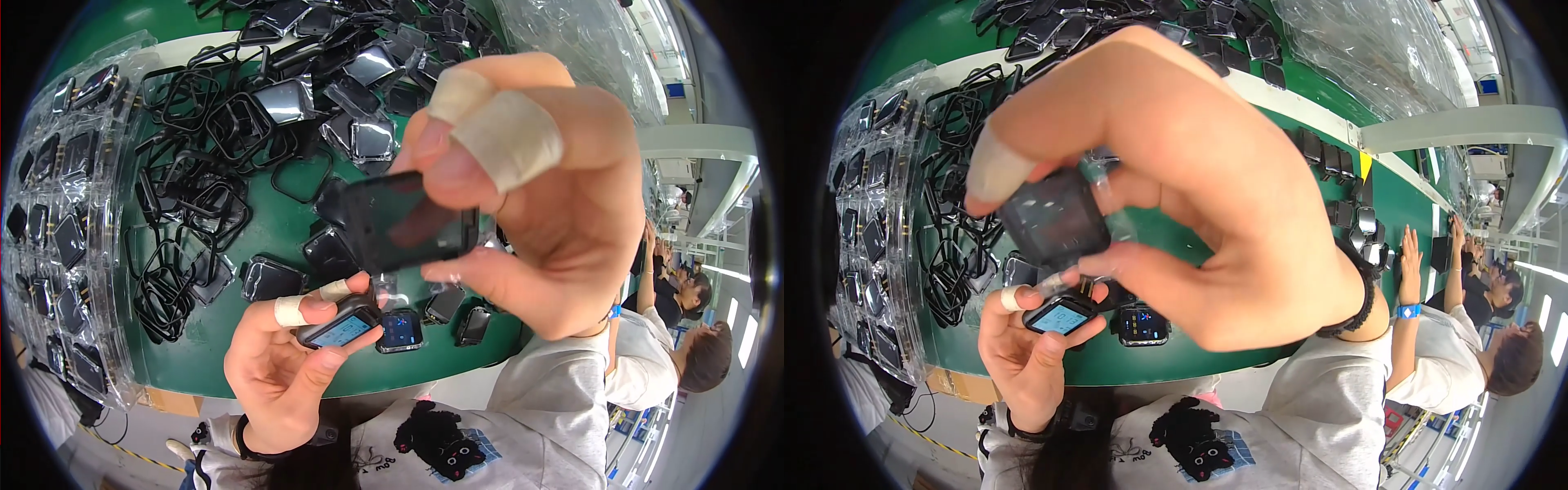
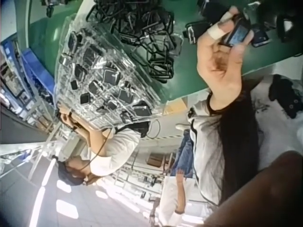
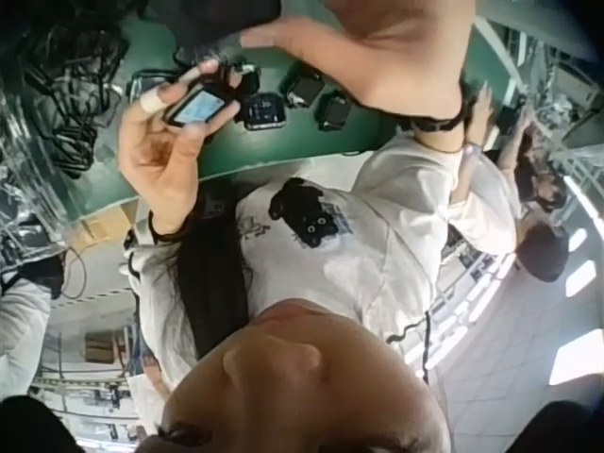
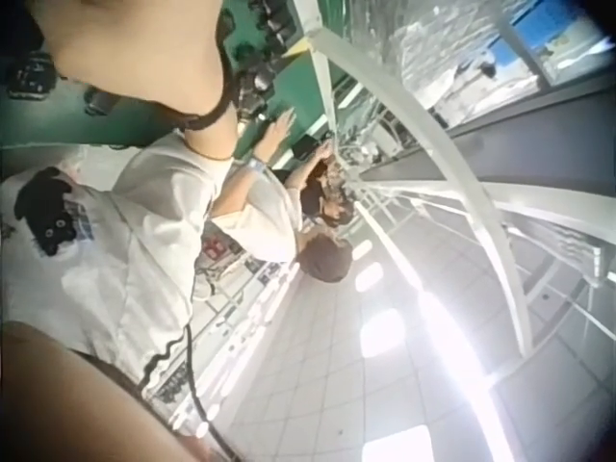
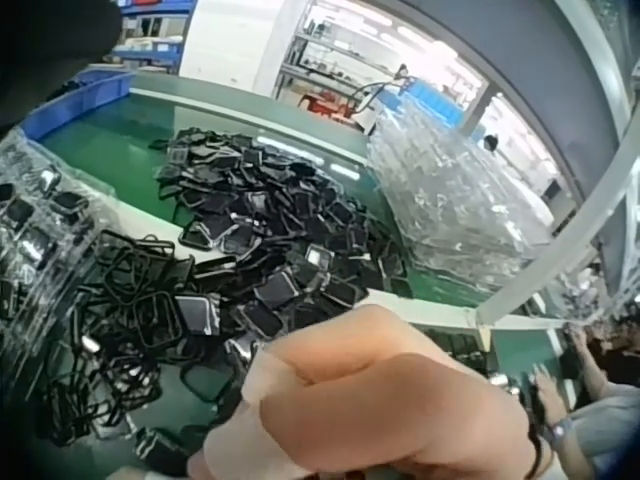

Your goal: The person picks up a smartwatch, presses the screen to activate the display, and fits a plastic frame over the watch body by hand. They then place the assembled unit into a plastic tray and repeat the process with another watch.

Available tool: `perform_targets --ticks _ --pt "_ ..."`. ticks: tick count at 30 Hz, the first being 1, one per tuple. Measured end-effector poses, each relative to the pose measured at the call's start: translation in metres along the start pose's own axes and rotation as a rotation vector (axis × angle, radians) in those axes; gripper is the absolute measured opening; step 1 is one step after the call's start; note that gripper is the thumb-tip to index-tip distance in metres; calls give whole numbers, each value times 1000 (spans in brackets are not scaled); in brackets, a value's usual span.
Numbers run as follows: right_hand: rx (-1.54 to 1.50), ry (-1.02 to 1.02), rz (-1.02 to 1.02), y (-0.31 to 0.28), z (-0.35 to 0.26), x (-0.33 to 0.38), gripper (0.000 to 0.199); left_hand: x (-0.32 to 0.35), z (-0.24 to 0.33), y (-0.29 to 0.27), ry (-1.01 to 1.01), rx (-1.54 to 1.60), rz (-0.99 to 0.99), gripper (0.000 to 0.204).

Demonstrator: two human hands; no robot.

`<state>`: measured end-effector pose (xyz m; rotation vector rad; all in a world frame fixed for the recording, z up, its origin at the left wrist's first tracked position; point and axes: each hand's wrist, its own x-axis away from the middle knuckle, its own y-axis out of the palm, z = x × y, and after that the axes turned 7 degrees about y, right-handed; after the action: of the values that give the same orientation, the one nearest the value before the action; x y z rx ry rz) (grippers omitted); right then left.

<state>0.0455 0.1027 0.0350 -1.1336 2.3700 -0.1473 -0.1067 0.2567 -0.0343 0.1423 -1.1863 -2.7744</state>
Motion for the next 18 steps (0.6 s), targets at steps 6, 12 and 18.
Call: perform_targets --ticks 6,12,18 --pt "15 -62 -55 -3 -3 3 40 0 -2 0 43 -70 -5 33" --pt "248 122 -147 29 -14 21 20 -3 -4 16 82 180 172 46" --pt "451 -27 -74 44 -20 32 20 -6 1 10 44 18 126 55"
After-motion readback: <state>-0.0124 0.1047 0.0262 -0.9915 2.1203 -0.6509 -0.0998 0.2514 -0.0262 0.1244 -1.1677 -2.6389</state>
